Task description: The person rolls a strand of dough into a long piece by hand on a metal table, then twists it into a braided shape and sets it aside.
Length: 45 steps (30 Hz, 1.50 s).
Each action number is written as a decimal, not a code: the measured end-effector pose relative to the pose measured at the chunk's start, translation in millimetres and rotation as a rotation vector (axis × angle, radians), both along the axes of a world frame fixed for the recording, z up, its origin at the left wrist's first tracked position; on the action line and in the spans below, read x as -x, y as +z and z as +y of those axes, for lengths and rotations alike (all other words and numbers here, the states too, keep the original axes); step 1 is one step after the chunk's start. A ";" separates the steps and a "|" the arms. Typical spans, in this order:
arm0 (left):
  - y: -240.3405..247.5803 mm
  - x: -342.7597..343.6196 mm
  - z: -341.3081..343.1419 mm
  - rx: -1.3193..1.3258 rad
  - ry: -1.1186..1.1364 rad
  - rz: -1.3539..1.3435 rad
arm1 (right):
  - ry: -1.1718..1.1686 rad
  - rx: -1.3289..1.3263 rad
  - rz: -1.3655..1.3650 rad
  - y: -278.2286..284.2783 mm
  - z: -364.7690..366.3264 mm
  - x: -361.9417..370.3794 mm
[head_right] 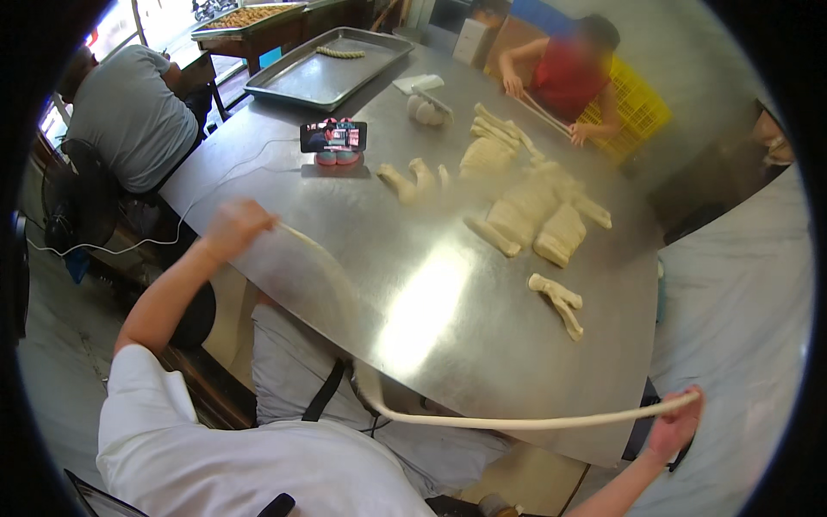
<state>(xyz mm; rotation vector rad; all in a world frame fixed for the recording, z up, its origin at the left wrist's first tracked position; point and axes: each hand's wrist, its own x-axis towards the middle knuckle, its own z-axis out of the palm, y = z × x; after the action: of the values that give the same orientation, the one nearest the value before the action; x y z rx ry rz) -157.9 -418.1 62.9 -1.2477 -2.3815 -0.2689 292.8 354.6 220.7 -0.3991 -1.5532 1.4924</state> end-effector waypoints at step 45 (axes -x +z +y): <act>-76.5 103.4 0.1 -0.255 0.588 0.031 | -0.252 -0.782 -0.911 -38.7 41.9 -6.9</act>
<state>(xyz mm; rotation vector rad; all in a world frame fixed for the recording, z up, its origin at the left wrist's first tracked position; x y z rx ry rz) -261.2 -418.0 -13.6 -0.4063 -2.4663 -0.3444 299.7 396.5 181.9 -0.8166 -2.5076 0.3853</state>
